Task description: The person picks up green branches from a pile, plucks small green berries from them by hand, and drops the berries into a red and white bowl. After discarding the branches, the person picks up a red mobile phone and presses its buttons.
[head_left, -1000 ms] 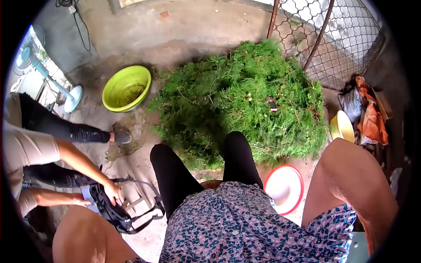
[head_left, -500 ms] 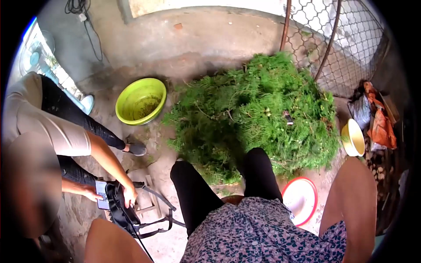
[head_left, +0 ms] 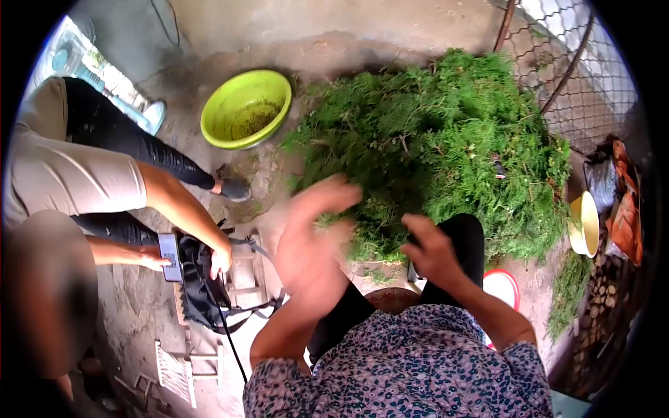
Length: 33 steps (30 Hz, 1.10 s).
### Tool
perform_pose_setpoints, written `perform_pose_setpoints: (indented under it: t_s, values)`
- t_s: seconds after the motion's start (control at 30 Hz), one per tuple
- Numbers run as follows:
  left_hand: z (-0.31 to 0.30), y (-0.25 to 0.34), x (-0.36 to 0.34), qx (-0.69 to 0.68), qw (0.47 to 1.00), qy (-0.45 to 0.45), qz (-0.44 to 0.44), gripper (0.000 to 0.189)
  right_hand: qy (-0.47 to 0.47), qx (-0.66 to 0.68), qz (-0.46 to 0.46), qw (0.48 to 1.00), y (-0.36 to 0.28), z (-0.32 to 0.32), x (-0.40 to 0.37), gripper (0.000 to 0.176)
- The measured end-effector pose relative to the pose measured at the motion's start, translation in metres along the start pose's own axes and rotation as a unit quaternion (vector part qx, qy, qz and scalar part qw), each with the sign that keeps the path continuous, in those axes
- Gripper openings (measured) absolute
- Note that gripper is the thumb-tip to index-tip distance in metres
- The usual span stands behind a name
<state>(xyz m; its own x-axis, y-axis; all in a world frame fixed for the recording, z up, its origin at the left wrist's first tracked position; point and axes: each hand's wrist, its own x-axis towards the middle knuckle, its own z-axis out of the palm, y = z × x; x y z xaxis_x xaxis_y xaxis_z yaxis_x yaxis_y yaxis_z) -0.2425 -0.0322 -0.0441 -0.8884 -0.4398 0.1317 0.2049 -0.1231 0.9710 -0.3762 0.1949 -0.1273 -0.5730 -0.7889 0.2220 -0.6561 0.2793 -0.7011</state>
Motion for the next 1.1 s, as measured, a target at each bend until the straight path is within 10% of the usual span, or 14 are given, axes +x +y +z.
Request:
perform_pose_setpoints:
  t_s: [0.03, 0.17, 0.37, 0.57, 0.6, 0.63, 0.7, 0.83, 1.1]
  values:
    - [0.058, -0.034, 0.026, 0.217, 0.963, 0.006, 0.158, 0.036, -0.059, -0.028, 0.015, 0.998, 0.056, 0.050, -0.028, 0.052]
    - [0.066, -0.200, 0.049, 0.535, 0.769, -0.346, 0.056, 0.027, -0.459, 0.007, 0.101, 0.883, 0.138, 0.154, -0.109, 0.050]
    - [0.056, -0.269, 0.058, 0.525, 0.729, -0.433, -0.073, 0.015, -0.496, 0.077, 0.111, 0.858, 0.139, 0.152, -0.095, 0.035]
    - [0.056, -0.285, 0.073, 0.519, 0.808, -0.278, 0.027, 0.018, -0.614, -0.059, 0.163, 0.770, 0.126, 0.183, -0.068, 0.065]
    - [0.056, -0.280, 0.074, 0.533, 0.789, -0.305, 0.017, 0.024, -0.594, -0.037, 0.196, 0.779, 0.132, 0.192, -0.074, 0.066]
    - [0.054, -0.266, 0.076, 0.543, 0.770, -0.334, 0.006, 0.031, -0.282, 0.111, 0.144, 0.942, 0.115, 0.195, -0.060, 0.061]
    - [0.043, -0.236, 0.099, 0.494, 0.752, -0.434, -0.040, 0.042, -0.479, 0.069, 0.190, 0.854, 0.119, 0.190, -0.044, 0.060]
    - [0.034, -0.255, 0.105, 0.451, 0.805, -0.374, -0.095, 0.062, -0.581, 0.073, 0.219, 0.781, 0.122, 0.191, -0.011, 0.058]
    - [0.002, -0.268, 0.177, 0.558, 0.726, -0.402, -0.018, 0.018, -0.697, 0.049, 0.245, 0.672, 0.115, 0.196, 0.053, 0.055]
